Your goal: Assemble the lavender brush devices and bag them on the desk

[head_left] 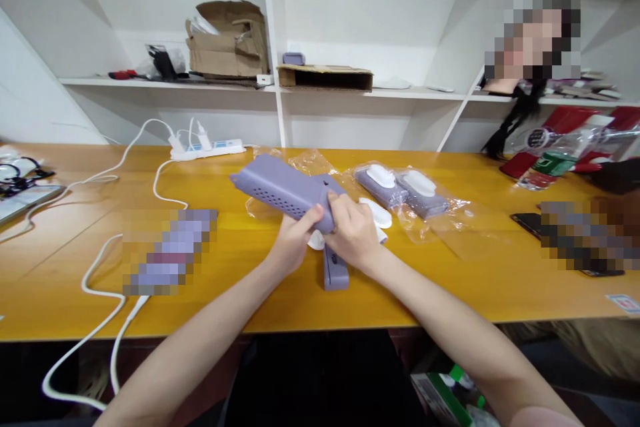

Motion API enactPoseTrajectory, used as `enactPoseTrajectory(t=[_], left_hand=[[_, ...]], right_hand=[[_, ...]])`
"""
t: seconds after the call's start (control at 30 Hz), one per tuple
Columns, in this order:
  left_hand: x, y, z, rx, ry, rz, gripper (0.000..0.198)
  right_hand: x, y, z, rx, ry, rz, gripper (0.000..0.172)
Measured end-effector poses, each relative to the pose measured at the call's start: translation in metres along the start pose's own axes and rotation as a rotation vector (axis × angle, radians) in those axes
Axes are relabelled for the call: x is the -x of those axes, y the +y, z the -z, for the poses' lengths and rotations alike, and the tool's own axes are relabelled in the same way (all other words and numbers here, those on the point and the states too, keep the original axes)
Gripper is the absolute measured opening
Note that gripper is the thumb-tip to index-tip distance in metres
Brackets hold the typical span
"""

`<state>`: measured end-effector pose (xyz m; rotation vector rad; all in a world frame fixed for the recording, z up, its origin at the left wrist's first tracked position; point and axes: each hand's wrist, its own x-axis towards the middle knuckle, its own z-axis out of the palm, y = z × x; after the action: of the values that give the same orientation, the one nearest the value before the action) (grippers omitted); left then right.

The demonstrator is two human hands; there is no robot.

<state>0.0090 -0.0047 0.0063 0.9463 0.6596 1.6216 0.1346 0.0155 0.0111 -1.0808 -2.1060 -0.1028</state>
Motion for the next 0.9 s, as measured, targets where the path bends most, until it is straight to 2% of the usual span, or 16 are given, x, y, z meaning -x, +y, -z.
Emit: enactPoseTrajectory(t=[0.07, 0.13, 0.27, 0.37, 0.47, 0.57, 0.73, 0.9], left_hand=[[-0.006, 0.005, 0.006, 0.027, 0.045, 0.001, 0.054], [-0.013, 0.013, 0.014, 0.027, 0.041, 0.029, 0.051], [-0.020, 0.021, 0.020, 0.011, 0.016, 0.083, 0.047], [-0.020, 0.017, 0.019, 0.009, -0.012, 0.057, 0.047], [-0.018, 0.011, 0.019, -0.019, -0.056, 0.029, 0.054], [-0.019, 0.008, 0.019, -0.062, -0.081, -0.033, 0.057], [-0.018, 0.004, 0.019, -0.195, -0.130, -0.157, 0.053], [-0.015, -0.004, 0.022, -0.240, -0.120, -0.186, 0.053]], right_hand=[[0.002, -0.002, 0.001, -0.075, -0.049, 0.074, 0.045], [0.000, -0.003, 0.006, -0.243, -0.036, 0.065, 0.052], [-0.009, 0.003, 0.017, -0.620, 0.023, -0.169, 0.048], [-0.015, 0.006, 0.020, -0.899, -0.141, -0.305, 0.041], [-0.017, 0.004, 0.022, -1.078, -0.275, -0.373, 0.034], [-0.017, 0.003, 0.022, -1.132, -0.294, -0.390, 0.034], [-0.016, 0.011, 0.016, -1.044, -0.386, -0.396, 0.029], [-0.013, 0.020, 0.010, -1.043, -0.465, -0.369, 0.033]])
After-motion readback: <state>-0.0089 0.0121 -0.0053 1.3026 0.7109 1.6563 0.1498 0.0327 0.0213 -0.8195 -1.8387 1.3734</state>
